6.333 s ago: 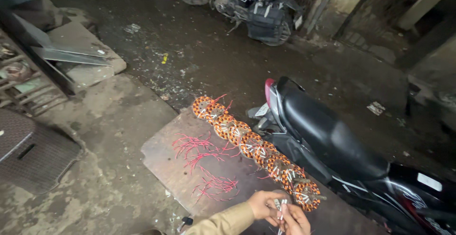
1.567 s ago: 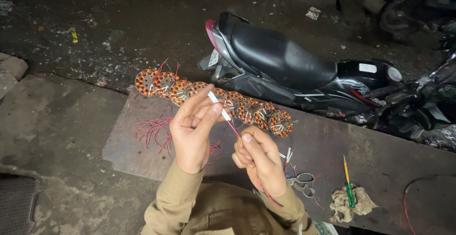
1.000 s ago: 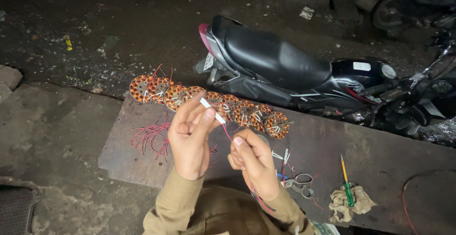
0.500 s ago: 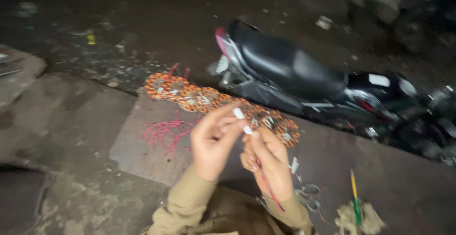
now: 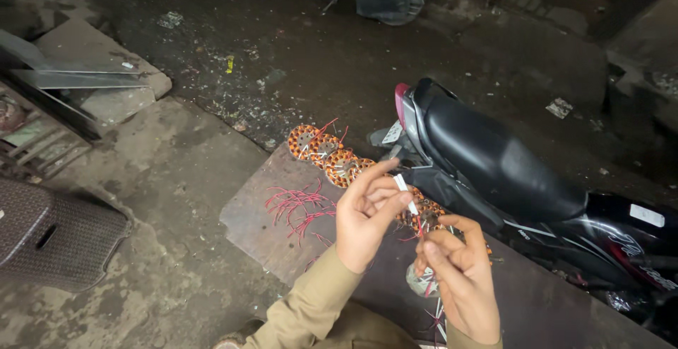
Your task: The person repeatedly picks up small white cylindrical objects and red wires from a workbench. They insert the wires into the cylinders and place the assembled units into a perforated orange tray. The process is repeated continuously throughout the clip.
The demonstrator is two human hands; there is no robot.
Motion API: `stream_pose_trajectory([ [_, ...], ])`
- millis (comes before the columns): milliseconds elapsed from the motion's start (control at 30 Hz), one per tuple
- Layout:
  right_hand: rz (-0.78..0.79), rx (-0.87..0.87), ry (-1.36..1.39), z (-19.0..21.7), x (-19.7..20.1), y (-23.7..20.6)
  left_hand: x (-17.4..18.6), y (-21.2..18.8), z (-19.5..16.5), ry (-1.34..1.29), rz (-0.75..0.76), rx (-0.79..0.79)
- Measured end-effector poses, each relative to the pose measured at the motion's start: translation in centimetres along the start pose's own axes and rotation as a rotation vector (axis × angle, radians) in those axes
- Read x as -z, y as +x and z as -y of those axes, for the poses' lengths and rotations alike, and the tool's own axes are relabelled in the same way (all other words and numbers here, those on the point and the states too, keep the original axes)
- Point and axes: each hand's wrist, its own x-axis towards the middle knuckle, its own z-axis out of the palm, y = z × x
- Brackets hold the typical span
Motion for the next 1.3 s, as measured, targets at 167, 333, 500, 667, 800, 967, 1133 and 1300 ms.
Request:
stream_pose_trajectory([
  [167, -0.013, 0.054, 0.114, -0.7, 0.3, 0.0, -0.1, -0.5, 0.7, -0.034, 0.028, 0.063],
  [333, -0.071, 0.043, -0.031, -0.9, 0.7, -0.2, 0.0, -0.4, 0.9, -0.035, 0.032, 0.069],
  [500, -0.051, 0.052, -0.040, -1.3, 1.6, -0.7, -0.3, -0.9, 1.7, -0.033, 0.072, 0.096],
  [667, 0.026, 0.056, 0.014, -0.9, 2.9, -1.1, -0.4, -1.1, 2.4, -0.059, 0.108, 0.164],
  [800, -0.002, 0.032, -0.029, -0.4, 3.6, -1.9, -1.5, -1.3, 2.0, -0.044, 0.147, 0.251],
  [967, -0.133, 0.022, -0.012, -1.0, 5.5, -4.0, -2.8, -1.9, 3.2, 0.034, 0.261, 0.323],
  [1133, -0.364, 0.052, -0.113, -3.6, 11.4, -8.0, 2.2, -3.5, 9.1, 0.671, 0.142, 0.345],
  [1300, -0.652, 0.000, -0.380, -10.0, 19.8, -11.9, 11.3, -7.9, 14.7, 1.408, 0.058, 0.388],
])
